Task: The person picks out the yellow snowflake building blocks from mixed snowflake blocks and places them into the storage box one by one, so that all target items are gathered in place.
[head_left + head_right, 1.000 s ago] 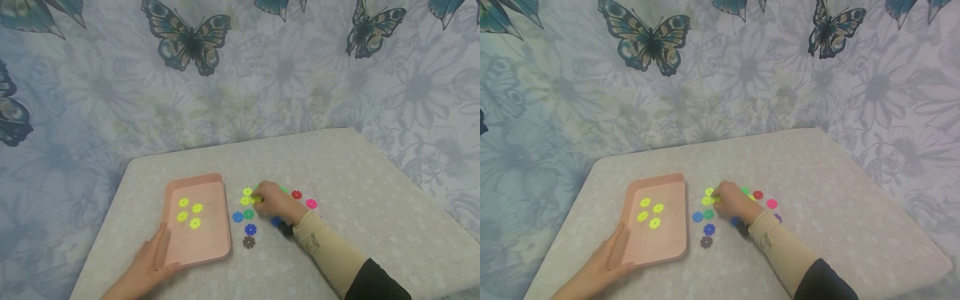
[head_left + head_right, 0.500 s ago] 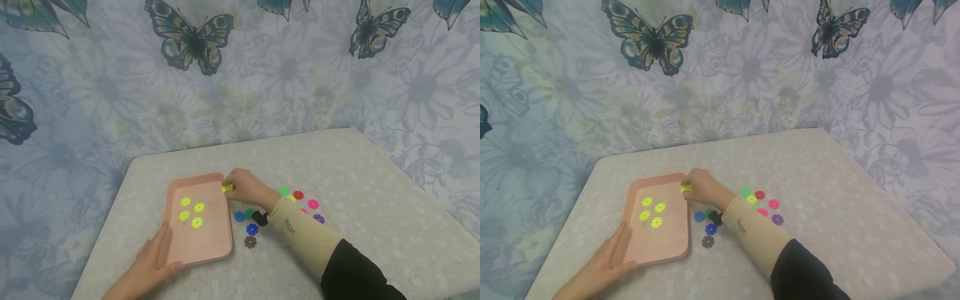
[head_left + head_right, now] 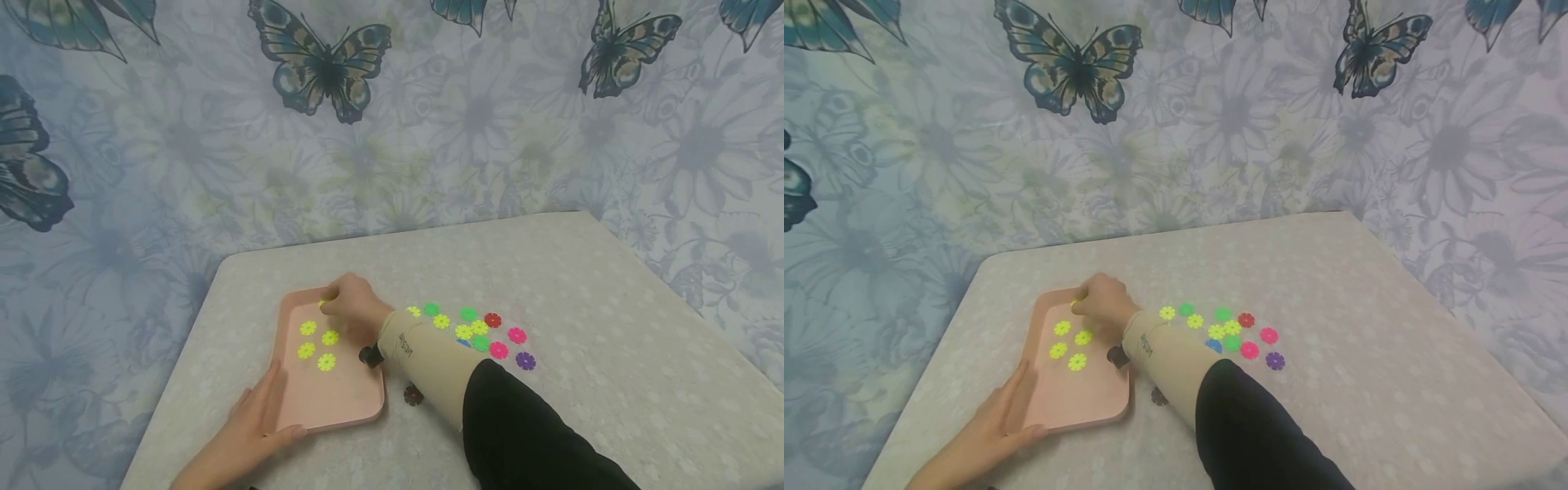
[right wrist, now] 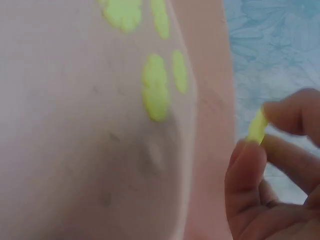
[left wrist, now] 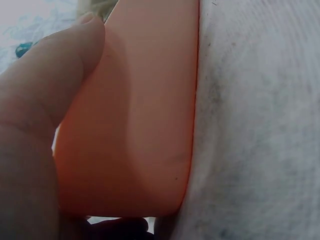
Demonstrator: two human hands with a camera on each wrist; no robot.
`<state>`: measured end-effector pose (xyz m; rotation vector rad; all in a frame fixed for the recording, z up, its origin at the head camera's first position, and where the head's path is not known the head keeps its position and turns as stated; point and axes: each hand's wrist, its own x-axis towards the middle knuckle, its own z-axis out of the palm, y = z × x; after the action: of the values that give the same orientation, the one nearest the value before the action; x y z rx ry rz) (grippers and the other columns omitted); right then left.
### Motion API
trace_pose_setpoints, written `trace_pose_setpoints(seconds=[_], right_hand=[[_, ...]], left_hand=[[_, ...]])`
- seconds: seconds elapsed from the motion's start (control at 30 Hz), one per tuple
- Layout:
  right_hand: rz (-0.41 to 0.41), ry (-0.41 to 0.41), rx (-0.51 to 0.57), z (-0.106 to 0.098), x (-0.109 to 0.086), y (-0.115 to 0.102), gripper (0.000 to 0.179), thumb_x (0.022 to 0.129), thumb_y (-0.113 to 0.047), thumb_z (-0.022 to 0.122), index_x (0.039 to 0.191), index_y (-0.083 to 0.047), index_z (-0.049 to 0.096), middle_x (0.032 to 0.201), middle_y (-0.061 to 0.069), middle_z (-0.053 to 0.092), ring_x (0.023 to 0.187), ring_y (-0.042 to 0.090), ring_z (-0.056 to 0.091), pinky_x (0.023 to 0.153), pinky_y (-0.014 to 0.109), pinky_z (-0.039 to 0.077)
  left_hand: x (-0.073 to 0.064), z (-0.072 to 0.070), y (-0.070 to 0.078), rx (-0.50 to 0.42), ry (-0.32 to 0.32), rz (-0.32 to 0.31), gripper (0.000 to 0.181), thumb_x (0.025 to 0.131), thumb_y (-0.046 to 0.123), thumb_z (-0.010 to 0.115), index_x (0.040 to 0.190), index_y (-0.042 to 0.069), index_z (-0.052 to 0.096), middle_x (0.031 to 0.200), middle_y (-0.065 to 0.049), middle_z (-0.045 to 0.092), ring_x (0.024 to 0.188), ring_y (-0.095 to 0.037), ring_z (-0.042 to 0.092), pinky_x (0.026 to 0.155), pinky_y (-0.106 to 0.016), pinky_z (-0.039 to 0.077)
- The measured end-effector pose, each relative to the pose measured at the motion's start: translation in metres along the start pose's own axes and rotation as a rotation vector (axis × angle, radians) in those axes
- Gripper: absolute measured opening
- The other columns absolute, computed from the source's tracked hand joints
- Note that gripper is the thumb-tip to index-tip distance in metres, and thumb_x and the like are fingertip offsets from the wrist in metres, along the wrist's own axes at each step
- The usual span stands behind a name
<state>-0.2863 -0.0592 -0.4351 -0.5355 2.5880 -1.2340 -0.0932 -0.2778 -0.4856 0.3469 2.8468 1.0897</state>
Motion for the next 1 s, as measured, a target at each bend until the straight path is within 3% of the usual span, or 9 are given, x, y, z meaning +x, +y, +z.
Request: trace_pose_setpoints(seconds=[0.07,0.17,0.27,0.37,0.43,0.73,0.87,1.0], right_hand=[[0.061,0.003,-0.054,0.005,0.001,0.002,0.031,0.093,-0.021,0.072,0.123,-0.011,0.076,0.12,0.003,0.075,0.12,0.018,0.066,0.097,0.029,0.055],[0.062,0.019,-0.231,0.012,0.002,0.005,0.026,0.091,-0.022,0.072,0.115,-0.016,0.08,0.111,-0.005,0.077,0.113,0.014,0.065,0.096,0.025,0.053],[-0.008,0.01,-0.367,0.017,0.005,0.009,0.011,0.088,-0.018,0.074,0.08,-0.011,0.076,0.072,-0.008,0.065,0.072,0.008,0.056,0.068,0.019,0.046],[-0.068,-0.012,-0.413,0.021,0.008,0.011,0.039,0.085,-0.011,0.076,0.057,-0.012,0.048,0.055,-0.006,0.034,0.052,0.01,0.028,0.05,0.021,0.024],[-0.078,-0.025,-0.421,0.024,0.009,0.011,0.048,0.084,-0.009,0.077,0.056,-0.015,0.039,0.054,-0.006,0.026,0.048,0.009,0.023,0.045,0.021,0.02],[-0.094,-0.011,-0.558,0.03,0.01,0.009,0.041,0.088,-0.009,0.074,0.06,-0.015,0.045,0.056,-0.005,0.037,0.052,0.01,0.034,0.047,0.021,0.031],[-0.08,-0.007,-0.545,0.03,0.008,0.008,0.034,0.091,-0.011,0.073,0.065,-0.015,0.052,0.059,-0.005,0.042,0.056,0.01,0.039,0.049,0.021,0.034],[-0.103,0.062,-0.482,0.029,0.004,0.005,0.024,0.092,-0.011,0.069,0.07,-0.013,0.059,0.066,-0.004,0.045,0.059,0.012,0.041,0.051,0.022,0.035]], left_hand=[[0.0,0.001,0.0,0.004,0.01,0.016,0.113,0.087,0.05,0.08,0.166,0.011,0.01,0.17,-0.021,0.02,0.151,-0.05,0.025,0.123,-0.066,0.006],[0.001,0.001,0.001,0.003,0.006,0.015,0.113,0.087,0.051,0.079,0.166,0.01,0.011,0.17,-0.021,0.02,0.151,-0.049,0.025,0.124,-0.065,0.006],[0.001,0.0,0.002,-0.001,-0.004,0.001,0.114,0.087,0.052,0.079,0.166,0.009,0.01,0.17,-0.022,0.018,0.152,-0.05,0.024,0.123,-0.067,0.007],[0.0,-0.001,0.002,0.001,-0.011,-0.007,0.115,0.087,0.053,0.079,0.166,0.008,0.009,0.17,-0.023,0.018,0.152,-0.051,0.023,0.121,-0.07,0.007],[0.0,-0.001,0.002,0.003,-0.011,-0.008,0.115,0.086,0.053,0.079,0.166,0.008,0.008,0.17,-0.024,0.017,0.152,-0.051,0.023,0.121,-0.07,0.008],[-0.001,0.0,-0.004,-0.007,0.011,0.05,0.113,0.088,0.047,0.079,0.166,0.009,0.007,0.17,-0.022,0.016,0.15,-0.048,0.025,0.121,-0.071,0.007],[-0.001,0.001,-0.004,-0.006,0.013,0.047,0.113,0.088,0.048,0.08,0.166,0.008,0.009,0.17,-0.021,0.017,0.15,-0.048,0.026,0.122,-0.07,0.007],[0.0,0.001,-0.002,-0.015,0.01,0.032,0.114,0.087,0.049,0.08,0.166,0.009,0.009,0.17,-0.022,0.018,0.15,-0.049,0.026,0.12,-0.072,0.008]])
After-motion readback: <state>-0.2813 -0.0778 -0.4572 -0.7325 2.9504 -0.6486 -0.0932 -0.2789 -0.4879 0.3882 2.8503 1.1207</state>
